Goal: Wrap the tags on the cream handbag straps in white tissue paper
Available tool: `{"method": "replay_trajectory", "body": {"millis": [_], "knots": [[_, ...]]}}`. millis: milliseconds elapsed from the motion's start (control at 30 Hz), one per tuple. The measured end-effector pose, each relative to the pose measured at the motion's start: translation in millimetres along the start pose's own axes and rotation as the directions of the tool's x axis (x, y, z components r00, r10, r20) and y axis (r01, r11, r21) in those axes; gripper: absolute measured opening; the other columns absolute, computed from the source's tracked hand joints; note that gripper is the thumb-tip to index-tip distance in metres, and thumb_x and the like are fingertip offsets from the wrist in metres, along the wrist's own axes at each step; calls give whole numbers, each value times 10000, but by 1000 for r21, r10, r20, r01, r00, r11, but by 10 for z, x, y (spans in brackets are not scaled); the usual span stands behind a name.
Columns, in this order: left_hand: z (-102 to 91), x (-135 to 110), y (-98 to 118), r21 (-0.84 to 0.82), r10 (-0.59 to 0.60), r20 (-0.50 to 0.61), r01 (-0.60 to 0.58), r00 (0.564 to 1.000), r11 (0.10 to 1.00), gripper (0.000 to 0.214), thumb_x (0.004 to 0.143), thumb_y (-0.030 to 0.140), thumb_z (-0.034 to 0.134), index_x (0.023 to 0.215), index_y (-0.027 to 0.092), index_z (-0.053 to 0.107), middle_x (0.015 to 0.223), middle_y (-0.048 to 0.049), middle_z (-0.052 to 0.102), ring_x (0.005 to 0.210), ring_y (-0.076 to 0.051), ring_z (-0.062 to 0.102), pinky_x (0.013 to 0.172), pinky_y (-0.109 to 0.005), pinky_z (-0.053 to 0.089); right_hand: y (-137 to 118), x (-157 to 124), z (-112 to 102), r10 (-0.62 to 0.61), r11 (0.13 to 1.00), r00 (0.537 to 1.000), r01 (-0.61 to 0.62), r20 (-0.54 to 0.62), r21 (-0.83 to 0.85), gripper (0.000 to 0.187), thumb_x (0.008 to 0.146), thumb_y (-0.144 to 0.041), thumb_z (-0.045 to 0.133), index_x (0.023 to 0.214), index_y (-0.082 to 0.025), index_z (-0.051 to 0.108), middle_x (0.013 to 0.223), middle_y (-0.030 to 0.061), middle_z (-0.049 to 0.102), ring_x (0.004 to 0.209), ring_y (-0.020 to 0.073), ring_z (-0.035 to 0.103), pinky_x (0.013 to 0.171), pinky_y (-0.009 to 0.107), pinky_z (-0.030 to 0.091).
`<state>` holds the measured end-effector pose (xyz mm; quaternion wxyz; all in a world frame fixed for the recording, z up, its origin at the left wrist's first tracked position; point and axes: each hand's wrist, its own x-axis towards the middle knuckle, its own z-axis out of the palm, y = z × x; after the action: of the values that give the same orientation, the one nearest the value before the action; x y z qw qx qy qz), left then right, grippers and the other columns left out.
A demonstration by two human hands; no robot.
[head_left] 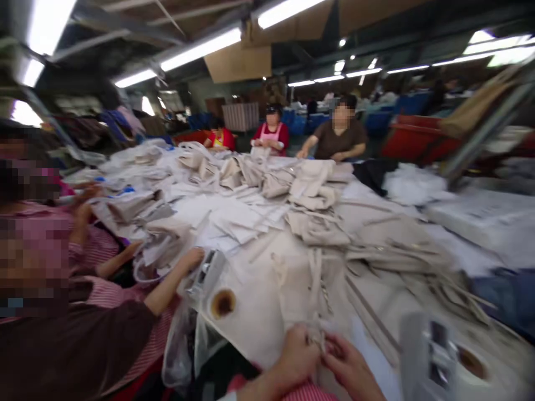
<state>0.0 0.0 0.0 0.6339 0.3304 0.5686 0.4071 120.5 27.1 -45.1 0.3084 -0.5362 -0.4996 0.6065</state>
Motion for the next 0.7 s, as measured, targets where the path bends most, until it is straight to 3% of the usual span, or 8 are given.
{"method": "replay_trajectory", "body": {"millis": [100, 267, 433, 600, 700], "knots": [[119, 63, -102, 18, -59, 5, 59, 998, 998, 127, 644, 245, 679, 722, 145, 683, 570, 35, 590, 461, -118, 490, 450, -252, 381, -20, -313, -254, 28, 983, 999, -32, 21, 180, 416, 564, -369, 838, 939, -255, 700, 689, 8, 679, 695, 241, 668, 710, 419, 548], [46, 71, -17, -58, -144, 74, 148, 987, 987, 271, 575, 335, 676, 775, 156, 635, 530, 69, 517, 370, -65, 336, 377, -230, 327, -184, -342, -196, -13, 923, 1000, 20, -21, 385, 502, 521, -316, 883, 971, -224, 682, 666, -24, 659, 666, 180, 624, 684, 322, 497], [49, 4, 86, -137, -201, 219, 234, 955, 963, 469, 492, 399, 791, 857, 131, 664, 565, 48, 541, 430, -60, 392, 453, -237, 452, -106, -389, -241, -93, 908, 992, 120, -86, 401, 511, 617, -408, 856, 1068, -232, 692, 701, -26, 635, 632, 145, 584, 595, 270, 455], [61, 35, 106, -186, -169, 184, 203, 968, 962, 465, 487, 427, 821, 806, 137, 648, 526, 52, 530, 403, -53, 373, 396, -205, 411, -116, -419, -259, -90, 901, 996, 91, -23, 424, 554, 579, -401, 883, 1077, -244, 699, 996, 57, 725, 928, 237, 655, 793, 350, 524], [74, 51, 112, -184, -144, 175, 176, 974, 967, 453, 505, 429, 814, 804, 137, 637, 522, 53, 537, 387, -53, 368, 385, -211, 413, -125, -407, -250, -102, 899, 994, 113, -47, 424, 529, 589, -392, 884, 1063, -245, 702, 911, 36, 717, 890, 219, 653, 821, 351, 518]]}}
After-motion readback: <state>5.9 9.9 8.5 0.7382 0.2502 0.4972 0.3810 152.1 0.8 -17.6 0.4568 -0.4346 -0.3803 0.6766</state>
